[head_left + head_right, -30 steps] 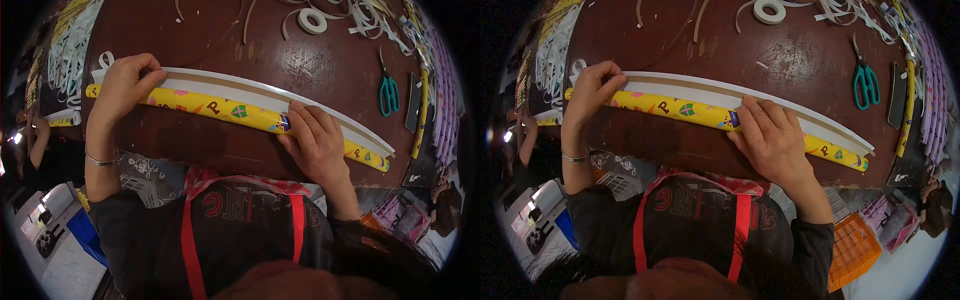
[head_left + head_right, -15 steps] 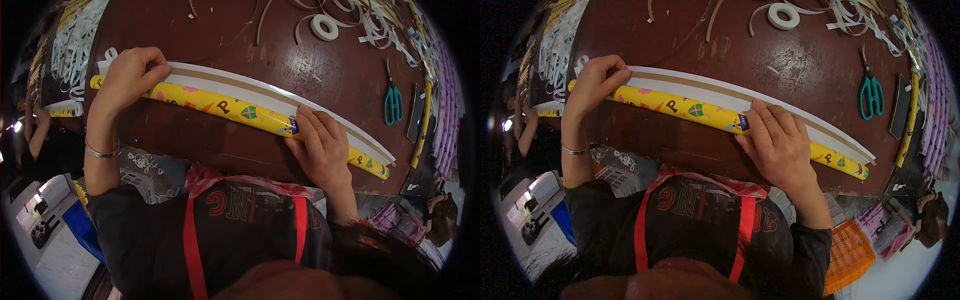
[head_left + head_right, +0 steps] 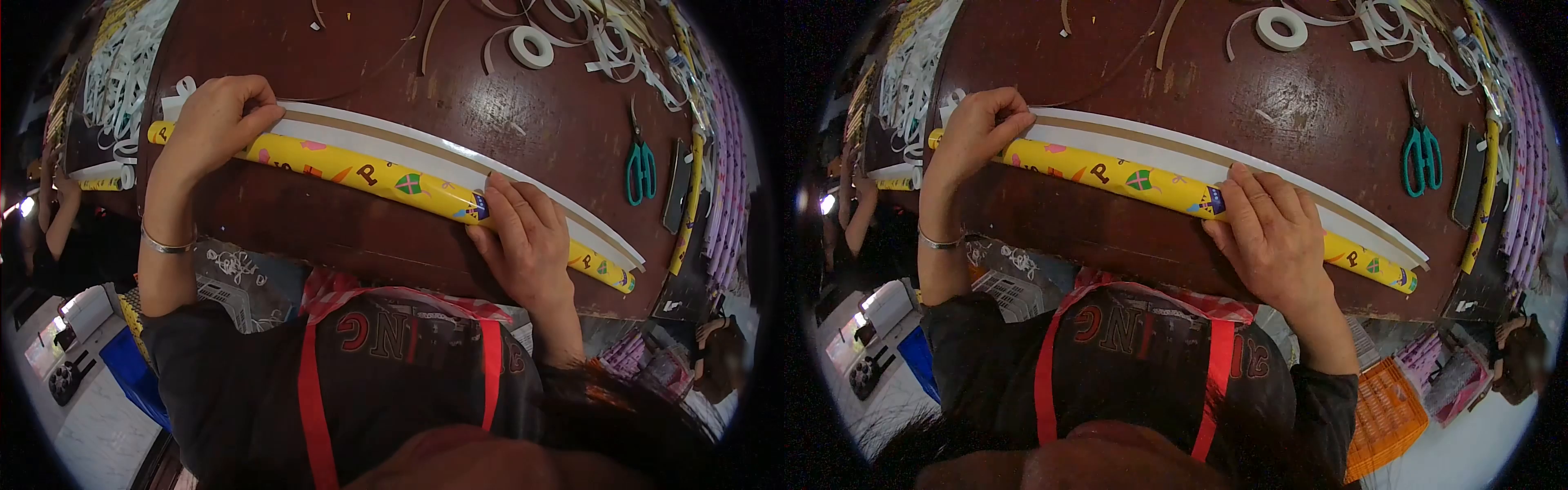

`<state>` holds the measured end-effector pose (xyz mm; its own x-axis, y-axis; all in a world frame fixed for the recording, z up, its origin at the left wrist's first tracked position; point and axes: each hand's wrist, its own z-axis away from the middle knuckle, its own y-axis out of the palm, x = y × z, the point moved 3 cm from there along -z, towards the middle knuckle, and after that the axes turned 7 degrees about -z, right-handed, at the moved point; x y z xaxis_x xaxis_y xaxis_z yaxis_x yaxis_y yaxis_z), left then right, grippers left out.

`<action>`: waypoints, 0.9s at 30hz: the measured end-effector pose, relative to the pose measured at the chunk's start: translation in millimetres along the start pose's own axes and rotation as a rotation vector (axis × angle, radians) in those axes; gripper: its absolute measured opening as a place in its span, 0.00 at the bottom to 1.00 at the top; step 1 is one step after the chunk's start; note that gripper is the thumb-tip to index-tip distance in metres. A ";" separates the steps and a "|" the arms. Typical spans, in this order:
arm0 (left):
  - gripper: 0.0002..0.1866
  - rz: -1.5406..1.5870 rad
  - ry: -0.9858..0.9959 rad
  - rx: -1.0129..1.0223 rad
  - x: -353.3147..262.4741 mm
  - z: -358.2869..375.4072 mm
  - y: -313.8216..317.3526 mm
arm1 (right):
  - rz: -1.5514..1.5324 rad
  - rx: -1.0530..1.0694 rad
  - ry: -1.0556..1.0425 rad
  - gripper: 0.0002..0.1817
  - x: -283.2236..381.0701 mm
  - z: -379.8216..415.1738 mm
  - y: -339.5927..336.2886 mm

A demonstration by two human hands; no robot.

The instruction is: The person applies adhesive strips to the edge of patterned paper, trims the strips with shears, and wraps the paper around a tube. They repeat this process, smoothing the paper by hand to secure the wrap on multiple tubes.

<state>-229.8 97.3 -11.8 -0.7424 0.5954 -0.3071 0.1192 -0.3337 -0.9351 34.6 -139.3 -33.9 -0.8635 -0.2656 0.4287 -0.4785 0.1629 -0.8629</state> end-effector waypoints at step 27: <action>0.10 -0.090 0.108 -0.207 5.2 1.8 10.3 | -0.009 0.247 -0.231 0.28 72.8 -130.4 72.3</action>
<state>-233.6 95.7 -22.6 -0.6828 0.6944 -0.2274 0.1963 -0.1254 -0.9725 -83.7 -22.9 -30.1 -0.7871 -0.4787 0.3890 -0.4087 -0.0678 -0.9102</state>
